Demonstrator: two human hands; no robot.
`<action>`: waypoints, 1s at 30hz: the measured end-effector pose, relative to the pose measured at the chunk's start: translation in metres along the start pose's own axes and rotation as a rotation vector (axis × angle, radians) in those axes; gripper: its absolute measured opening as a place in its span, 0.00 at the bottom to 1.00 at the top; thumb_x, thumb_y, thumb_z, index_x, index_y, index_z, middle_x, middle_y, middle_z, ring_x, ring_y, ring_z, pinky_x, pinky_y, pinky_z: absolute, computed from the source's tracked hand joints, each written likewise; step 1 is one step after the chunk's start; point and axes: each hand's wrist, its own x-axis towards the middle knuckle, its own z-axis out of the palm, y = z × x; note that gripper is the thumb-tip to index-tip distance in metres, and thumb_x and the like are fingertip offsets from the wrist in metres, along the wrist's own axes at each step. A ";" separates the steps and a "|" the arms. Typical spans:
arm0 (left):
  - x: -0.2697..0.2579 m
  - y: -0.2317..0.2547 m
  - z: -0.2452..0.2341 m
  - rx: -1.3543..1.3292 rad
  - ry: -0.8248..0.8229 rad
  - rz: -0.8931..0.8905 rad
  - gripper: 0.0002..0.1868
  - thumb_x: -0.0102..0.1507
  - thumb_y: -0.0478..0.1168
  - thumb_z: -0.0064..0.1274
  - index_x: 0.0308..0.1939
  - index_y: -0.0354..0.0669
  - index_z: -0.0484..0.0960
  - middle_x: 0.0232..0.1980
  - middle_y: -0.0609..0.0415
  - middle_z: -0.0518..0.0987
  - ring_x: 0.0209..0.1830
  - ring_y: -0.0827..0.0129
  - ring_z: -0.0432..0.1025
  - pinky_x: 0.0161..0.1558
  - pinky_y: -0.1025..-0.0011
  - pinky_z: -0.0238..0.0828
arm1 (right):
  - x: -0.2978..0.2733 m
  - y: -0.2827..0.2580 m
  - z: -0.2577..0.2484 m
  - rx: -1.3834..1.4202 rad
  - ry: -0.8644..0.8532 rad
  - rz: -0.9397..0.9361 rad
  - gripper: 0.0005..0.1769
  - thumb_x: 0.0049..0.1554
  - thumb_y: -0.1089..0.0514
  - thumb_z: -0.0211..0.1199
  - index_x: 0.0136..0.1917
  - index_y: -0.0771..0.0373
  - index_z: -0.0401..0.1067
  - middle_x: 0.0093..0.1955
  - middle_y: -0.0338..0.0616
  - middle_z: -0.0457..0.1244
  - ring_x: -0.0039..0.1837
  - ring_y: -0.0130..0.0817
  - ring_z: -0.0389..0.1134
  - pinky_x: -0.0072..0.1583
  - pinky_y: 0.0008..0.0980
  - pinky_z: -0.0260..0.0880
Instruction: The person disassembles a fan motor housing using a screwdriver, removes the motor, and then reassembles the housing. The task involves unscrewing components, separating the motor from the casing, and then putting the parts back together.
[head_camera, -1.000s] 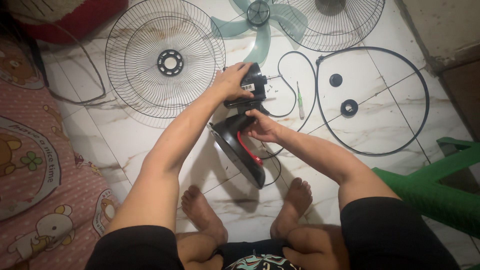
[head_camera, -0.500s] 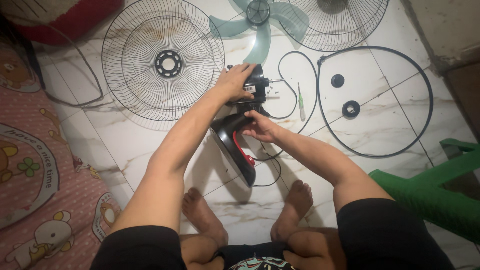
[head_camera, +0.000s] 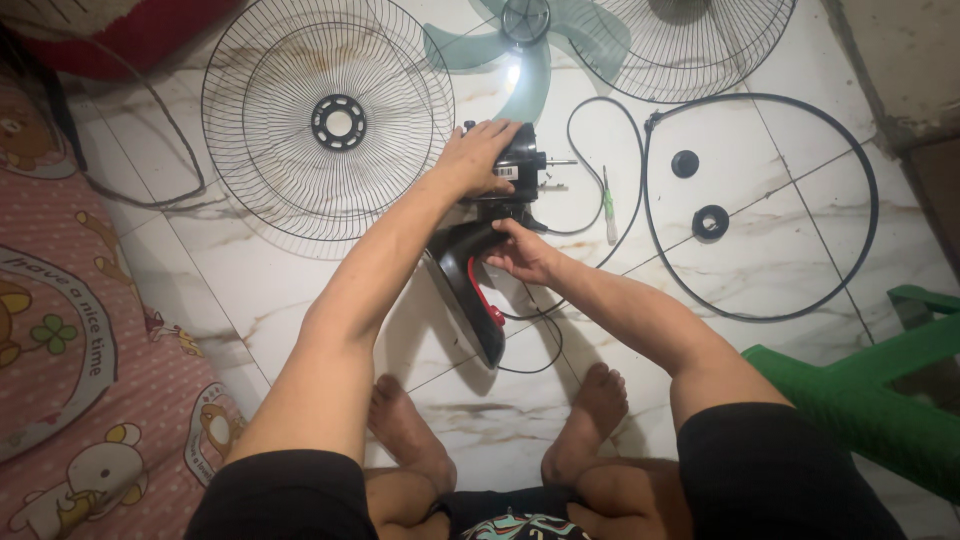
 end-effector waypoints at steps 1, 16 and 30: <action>-0.001 0.001 0.002 0.004 -0.006 0.000 0.60 0.50 0.54 0.73 0.79 0.54 0.51 0.81 0.51 0.55 0.81 0.51 0.49 0.73 0.37 0.46 | -0.001 0.002 -0.001 -0.001 0.014 -0.006 0.17 0.60 0.52 0.61 0.57 0.64 0.70 0.55 0.48 0.69 0.60 0.39 0.71 0.67 0.38 0.71; 0.016 -0.001 0.008 0.084 -0.079 -0.050 0.62 0.52 0.58 0.66 0.81 0.49 0.45 0.83 0.44 0.48 0.82 0.47 0.45 0.74 0.37 0.42 | -0.049 -0.030 0.000 -0.354 0.115 0.051 0.38 0.59 0.31 0.55 0.70 0.60 0.65 0.66 0.45 0.65 0.64 0.35 0.70 0.65 0.38 0.70; 0.025 0.050 -0.011 0.124 0.410 0.296 0.40 0.64 0.63 0.59 0.69 0.38 0.71 0.69 0.42 0.70 0.74 0.45 0.58 0.66 0.35 0.53 | -0.159 -0.113 -0.076 -1.628 1.099 -0.526 0.20 0.53 0.47 0.65 0.50 0.65 0.73 0.46 0.59 0.69 0.52 0.58 0.71 0.54 0.52 0.71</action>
